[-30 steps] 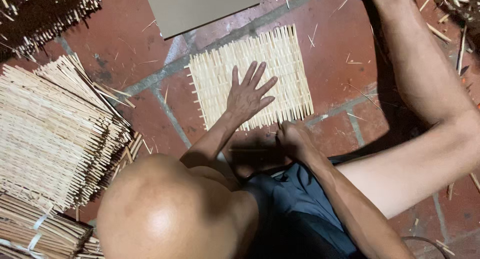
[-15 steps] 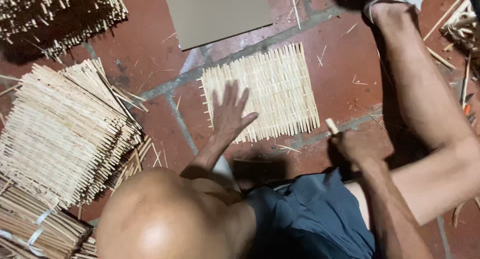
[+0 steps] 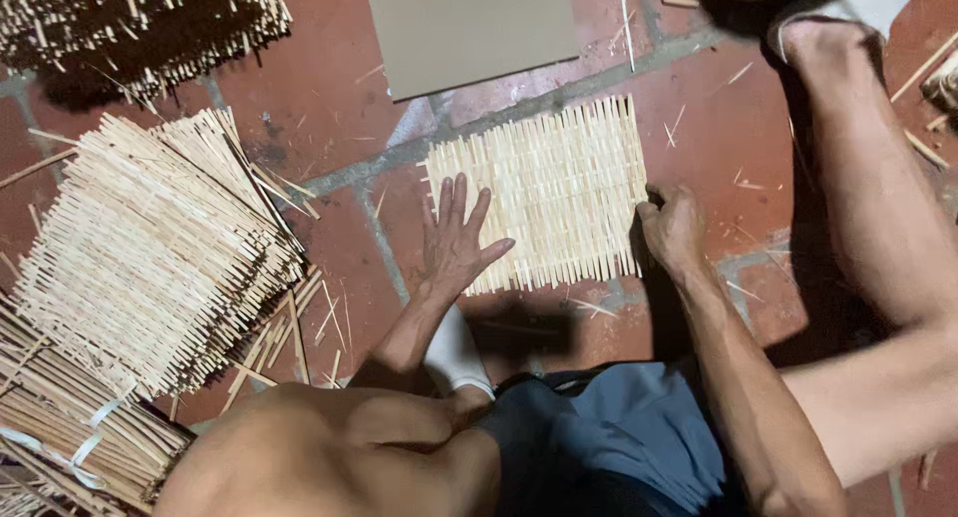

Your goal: The person applies glue to a flat board using a paint roller, then places a woven bamboo mat onto the glued surface. They press the mat down, lift it, and stack it with other finished mats. The process repeats with additional mats and boards.

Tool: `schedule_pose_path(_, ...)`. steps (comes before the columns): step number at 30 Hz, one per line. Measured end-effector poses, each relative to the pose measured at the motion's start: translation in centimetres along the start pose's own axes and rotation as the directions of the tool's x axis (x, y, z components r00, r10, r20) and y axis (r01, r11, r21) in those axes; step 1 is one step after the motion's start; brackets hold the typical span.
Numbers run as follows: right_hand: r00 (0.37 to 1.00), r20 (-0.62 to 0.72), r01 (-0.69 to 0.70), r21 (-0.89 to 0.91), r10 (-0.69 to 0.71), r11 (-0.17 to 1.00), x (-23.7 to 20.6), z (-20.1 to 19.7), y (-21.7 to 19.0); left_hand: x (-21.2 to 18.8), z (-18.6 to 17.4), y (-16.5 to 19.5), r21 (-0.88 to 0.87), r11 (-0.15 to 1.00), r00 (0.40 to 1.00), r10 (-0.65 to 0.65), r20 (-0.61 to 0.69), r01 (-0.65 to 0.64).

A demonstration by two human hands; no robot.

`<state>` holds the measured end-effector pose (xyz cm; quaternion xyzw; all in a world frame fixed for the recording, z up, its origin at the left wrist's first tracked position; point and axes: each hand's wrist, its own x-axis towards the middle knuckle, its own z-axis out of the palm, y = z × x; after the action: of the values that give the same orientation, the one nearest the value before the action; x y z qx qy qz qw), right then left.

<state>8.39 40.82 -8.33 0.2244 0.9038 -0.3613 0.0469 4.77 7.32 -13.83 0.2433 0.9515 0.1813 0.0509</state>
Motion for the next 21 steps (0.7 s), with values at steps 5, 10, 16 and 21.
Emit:
schedule_pose_path(5,0.967,-0.131,0.207,-0.093,-0.218,0.974,-0.1,0.5,-0.3,0.0,-0.1,0.3,-0.019,1.0,0.997,0.012,-0.081,-0.013)
schedule_pose_path(10,0.999,-0.002,-0.049,0.014,0.049,0.999,2.2,-4.0,0.4,-0.3,-1.6,0.7,-0.034,0.998,0.999,-0.054,0.003,0.054)
schedule_pose_path(16,0.864,-0.398,0.251,-0.192,-0.309,0.949,10.3,-19.9,3.9,-5.5,-2.6,2.8,-0.148,0.959,0.97,-0.241,0.025,0.242)
schedule_pose_path(21,0.773,-0.406,0.058,-0.719,-0.487,0.693,14.9,-23.9,3.3,-6.9,-1.9,3.0,-0.161,0.961,0.971,-0.235,-0.039,0.226)
